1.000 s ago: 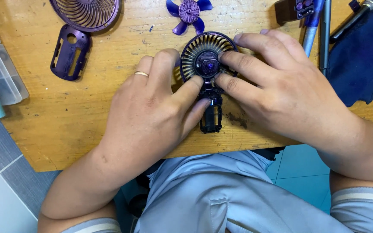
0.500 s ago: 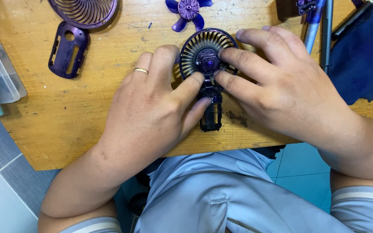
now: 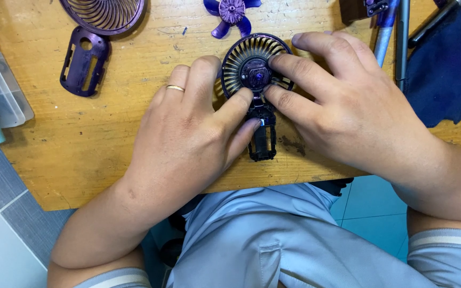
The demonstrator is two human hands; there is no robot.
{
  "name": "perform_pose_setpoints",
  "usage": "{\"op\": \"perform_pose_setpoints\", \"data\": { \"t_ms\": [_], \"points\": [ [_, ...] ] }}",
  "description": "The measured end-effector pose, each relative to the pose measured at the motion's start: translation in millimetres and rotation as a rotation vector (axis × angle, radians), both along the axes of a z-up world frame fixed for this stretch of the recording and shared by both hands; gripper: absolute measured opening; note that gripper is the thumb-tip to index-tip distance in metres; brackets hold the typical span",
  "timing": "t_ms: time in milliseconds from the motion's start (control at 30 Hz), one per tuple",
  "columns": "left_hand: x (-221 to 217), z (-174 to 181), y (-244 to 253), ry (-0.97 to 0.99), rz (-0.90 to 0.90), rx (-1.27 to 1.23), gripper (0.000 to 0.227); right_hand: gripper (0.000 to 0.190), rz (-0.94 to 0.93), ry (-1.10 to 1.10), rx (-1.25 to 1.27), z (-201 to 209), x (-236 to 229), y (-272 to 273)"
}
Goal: Reassembling a small handheld electric fan by fitting the motor and blade assembly into the plastic housing and managing internal wiring.
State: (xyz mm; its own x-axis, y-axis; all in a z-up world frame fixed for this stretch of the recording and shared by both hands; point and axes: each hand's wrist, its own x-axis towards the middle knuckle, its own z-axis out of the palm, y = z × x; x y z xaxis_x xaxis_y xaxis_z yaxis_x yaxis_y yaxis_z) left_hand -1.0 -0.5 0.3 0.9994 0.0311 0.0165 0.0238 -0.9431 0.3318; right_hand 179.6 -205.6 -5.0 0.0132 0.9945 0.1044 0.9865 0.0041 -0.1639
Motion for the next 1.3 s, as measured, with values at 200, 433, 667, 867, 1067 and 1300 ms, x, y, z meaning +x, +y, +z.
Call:
{"op": "perform_pose_setpoints", "data": {
  "t_ms": [200,433,667,867,1067,1300],
  "points": [
    [0.9,0.8,0.8,-0.009,0.008,0.010,0.036,0.018,0.008,0.004,0.010,-0.2,0.5,0.4],
    [0.1,1.6,1.8,-0.010,0.003,0.029,0.035,0.015,0.011,-0.016,0.014,0.8,-0.2,0.6],
    [0.1,2.8,2.7,-0.005,0.003,0.032,0.036,0.014,0.006,-0.030,0.011,2.6,-0.1,0.9],
    [0.0,3.0,2.8,-0.007,-0.001,0.025,0.037,0.013,0.004,-0.014,0.011,4.1,-0.6,2.1],
    [-0.9,3.8,2.3,-0.007,0.014,0.011,0.037,0.012,0.014,-0.011,0.009,5.1,0.3,2.2],
    [-0.2,6.6,1.3,-0.021,0.025,0.004,0.042,0.010,0.022,0.001,0.024,6.5,3.4,0.8]
  ]
}}
